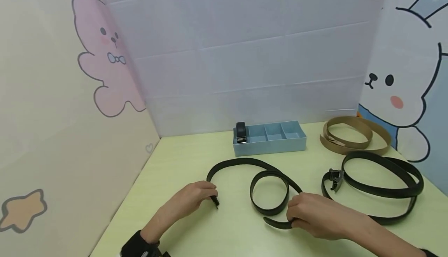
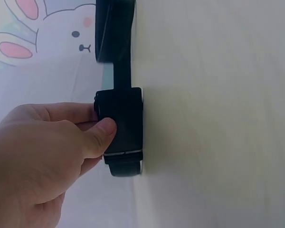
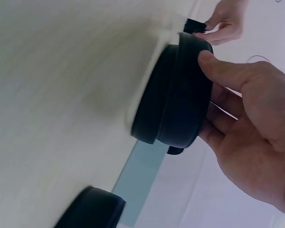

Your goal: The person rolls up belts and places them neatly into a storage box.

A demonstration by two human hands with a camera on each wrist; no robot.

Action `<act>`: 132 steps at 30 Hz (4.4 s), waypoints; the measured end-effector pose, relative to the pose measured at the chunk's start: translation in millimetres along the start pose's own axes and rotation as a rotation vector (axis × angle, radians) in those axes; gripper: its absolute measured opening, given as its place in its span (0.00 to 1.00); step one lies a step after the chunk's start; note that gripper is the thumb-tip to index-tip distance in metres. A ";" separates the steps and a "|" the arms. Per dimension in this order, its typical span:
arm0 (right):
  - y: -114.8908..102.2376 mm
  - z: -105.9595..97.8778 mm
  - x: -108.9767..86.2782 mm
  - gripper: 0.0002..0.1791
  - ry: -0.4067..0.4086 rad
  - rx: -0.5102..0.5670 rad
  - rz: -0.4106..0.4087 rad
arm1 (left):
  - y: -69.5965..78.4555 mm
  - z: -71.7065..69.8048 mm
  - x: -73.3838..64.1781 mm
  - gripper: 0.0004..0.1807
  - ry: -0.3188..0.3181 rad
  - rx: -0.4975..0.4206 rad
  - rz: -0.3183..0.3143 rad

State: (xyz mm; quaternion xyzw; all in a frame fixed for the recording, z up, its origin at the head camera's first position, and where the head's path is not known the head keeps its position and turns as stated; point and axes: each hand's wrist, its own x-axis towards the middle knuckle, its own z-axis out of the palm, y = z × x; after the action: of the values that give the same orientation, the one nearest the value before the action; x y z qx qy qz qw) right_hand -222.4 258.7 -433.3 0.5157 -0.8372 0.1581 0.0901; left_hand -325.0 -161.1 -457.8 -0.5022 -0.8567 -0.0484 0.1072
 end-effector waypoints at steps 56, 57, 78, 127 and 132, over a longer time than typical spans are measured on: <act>43.5 26.0 79.4 0.07 0.008 0.114 0.140 | 38.1 13.6 105.3 0.09 -0.100 -0.354 0.062; 41.8 25.7 79.3 0.07 0.019 0.093 0.139 | 37.8 14.2 104.9 0.09 -0.098 -0.352 0.062; 1.8 45.5 77.9 0.15 0.210 -0.361 -0.097 | 32.2 13.9 95.3 0.11 -0.125 -0.359 0.034; 60.0 -9.8 13.5 0.14 -0.101 -0.264 0.237 | 30.4 21.2 60.7 0.16 -0.006 -0.574 -0.061; 34.0 6.3 35.4 0.09 -0.102 -0.115 0.165 | 32.5 20.6 63.2 0.17 -0.013 -0.559 -0.068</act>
State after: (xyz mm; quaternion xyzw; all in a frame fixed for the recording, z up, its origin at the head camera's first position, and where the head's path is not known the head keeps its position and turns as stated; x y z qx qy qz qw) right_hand -268.7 241.1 -433.9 0.4463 -0.8881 0.0901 0.0634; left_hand -329.4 -87.5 -463.9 -0.4837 -0.8271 -0.2830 -0.0424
